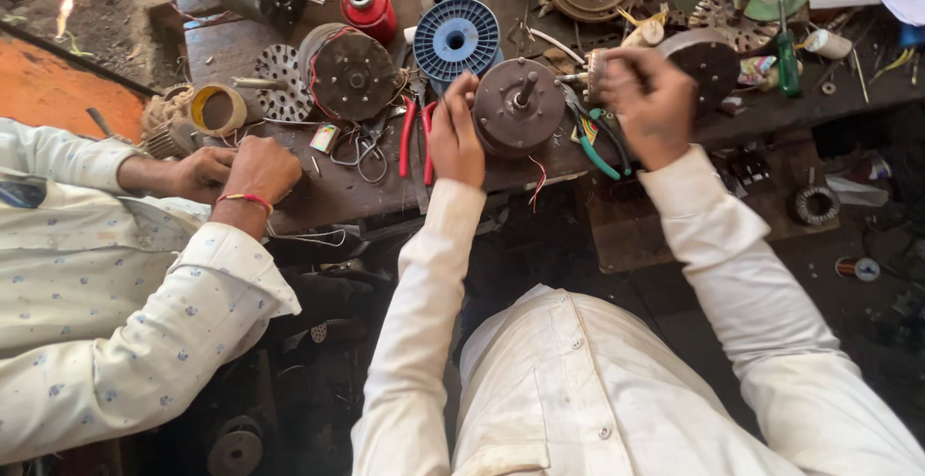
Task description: The person works at a cluttered workbench, handling electrical wires and components. They use pliers to strip wire insulation and connect wires to a motor assembly, while another person works on a separate component nearby.
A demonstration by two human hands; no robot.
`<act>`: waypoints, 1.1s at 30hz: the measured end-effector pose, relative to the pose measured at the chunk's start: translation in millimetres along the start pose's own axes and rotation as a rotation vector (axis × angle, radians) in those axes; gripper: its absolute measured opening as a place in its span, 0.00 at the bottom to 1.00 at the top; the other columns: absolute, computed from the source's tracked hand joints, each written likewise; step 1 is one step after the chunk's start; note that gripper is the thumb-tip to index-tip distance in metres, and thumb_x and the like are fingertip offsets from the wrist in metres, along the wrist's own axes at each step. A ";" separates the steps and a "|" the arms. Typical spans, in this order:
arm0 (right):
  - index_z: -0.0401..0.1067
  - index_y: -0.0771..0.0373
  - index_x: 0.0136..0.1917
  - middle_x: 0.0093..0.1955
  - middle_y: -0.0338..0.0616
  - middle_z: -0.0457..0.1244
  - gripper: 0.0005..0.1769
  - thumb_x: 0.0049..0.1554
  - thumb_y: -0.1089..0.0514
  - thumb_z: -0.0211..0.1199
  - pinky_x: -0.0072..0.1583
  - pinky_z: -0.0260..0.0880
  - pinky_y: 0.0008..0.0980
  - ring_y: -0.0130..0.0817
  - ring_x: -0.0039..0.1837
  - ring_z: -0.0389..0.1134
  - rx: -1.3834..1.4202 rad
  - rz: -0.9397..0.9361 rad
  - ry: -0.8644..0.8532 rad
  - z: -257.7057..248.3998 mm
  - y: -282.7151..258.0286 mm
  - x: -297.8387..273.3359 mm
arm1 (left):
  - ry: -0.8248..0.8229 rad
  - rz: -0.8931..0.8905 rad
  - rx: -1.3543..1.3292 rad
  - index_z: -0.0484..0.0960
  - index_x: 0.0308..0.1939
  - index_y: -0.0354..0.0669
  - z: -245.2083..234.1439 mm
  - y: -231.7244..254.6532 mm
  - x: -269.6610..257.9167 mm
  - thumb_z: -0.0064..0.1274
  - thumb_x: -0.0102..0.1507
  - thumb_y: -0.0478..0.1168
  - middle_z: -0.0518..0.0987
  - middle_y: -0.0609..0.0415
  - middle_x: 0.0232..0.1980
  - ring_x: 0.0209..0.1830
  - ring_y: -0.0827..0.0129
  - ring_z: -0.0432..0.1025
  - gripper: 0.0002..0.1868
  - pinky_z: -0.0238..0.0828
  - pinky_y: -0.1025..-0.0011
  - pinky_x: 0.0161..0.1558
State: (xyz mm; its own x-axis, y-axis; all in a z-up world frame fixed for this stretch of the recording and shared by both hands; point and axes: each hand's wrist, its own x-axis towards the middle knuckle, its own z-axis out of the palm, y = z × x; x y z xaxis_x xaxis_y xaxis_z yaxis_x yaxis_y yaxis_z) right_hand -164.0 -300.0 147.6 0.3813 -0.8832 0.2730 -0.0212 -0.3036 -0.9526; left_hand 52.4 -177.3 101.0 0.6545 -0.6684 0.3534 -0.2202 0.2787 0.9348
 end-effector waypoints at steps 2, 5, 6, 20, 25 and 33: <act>0.76 0.67 0.59 0.49 0.40 0.70 0.12 0.71 0.56 0.59 0.52 0.71 0.23 0.22 0.49 0.70 0.070 -0.106 -0.124 37.1 -7.1 13.9 | 0.047 -0.132 0.047 0.79 0.60 0.40 17.6 -18.7 32.0 0.36 0.76 0.45 0.84 0.50 0.53 0.53 0.65 0.78 0.19 0.72 0.70 0.57; 0.76 0.71 0.55 0.46 0.41 0.69 0.25 0.72 0.44 0.56 0.54 0.71 0.25 0.23 0.49 0.69 0.275 -0.091 -0.233 82.5 -11.1 41.5 | 0.035 -0.188 0.265 0.83 0.56 0.44 36.4 -37.6 60.3 0.39 0.75 0.47 0.87 0.50 0.46 0.48 0.62 0.80 0.18 0.74 0.67 0.52; 0.76 0.70 0.51 0.42 0.40 0.67 0.28 0.72 0.41 0.55 0.49 0.67 0.24 0.23 0.44 0.67 0.337 -0.025 -0.268 91.3 -11.1 46.9 | 0.034 -0.130 0.406 0.83 0.55 0.45 40.4 -41.7 66.3 0.40 0.75 0.47 0.87 0.50 0.46 0.48 0.59 0.78 0.17 0.73 0.64 0.51; 0.67 0.66 0.35 0.27 0.39 0.56 0.31 0.70 0.39 0.54 0.31 0.47 0.27 0.23 0.27 0.50 0.623 0.288 -0.372 101.5 3.0 57.7 | 0.186 0.026 0.692 0.82 0.47 0.51 45.3 -44.3 43.8 0.46 0.72 0.46 0.84 0.55 0.38 0.40 0.56 0.74 0.10 0.73 0.59 0.42; 0.66 0.67 0.36 0.28 0.40 0.56 0.31 0.70 0.40 0.54 0.31 0.46 0.26 0.23 0.27 0.48 0.648 0.318 -0.436 96.8 0.2 60.5 | 0.204 -0.038 0.745 0.81 0.46 0.49 48.7 -44.0 47.0 0.47 0.72 0.45 0.83 0.55 0.37 0.39 0.55 0.74 0.09 0.72 0.57 0.41; 0.66 0.67 0.36 0.28 0.39 0.55 0.31 0.70 0.40 0.53 0.31 0.45 0.27 0.23 0.27 0.48 0.628 0.315 -0.478 96.5 -2.4 60.7 | 0.194 0.021 0.741 0.80 0.46 0.48 46.4 -42.6 45.9 0.48 0.70 0.42 0.84 0.54 0.40 0.39 0.55 0.74 0.07 0.73 0.58 0.41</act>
State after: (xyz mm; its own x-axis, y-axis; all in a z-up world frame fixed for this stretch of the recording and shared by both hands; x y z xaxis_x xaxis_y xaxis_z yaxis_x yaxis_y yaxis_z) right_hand -51.6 -318.4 153.5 0.7960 -0.6045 0.0307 0.2711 0.3108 -0.9110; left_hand 58.2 -251.8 79.0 0.7454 -0.5156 0.4226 -0.6163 -0.2914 0.7316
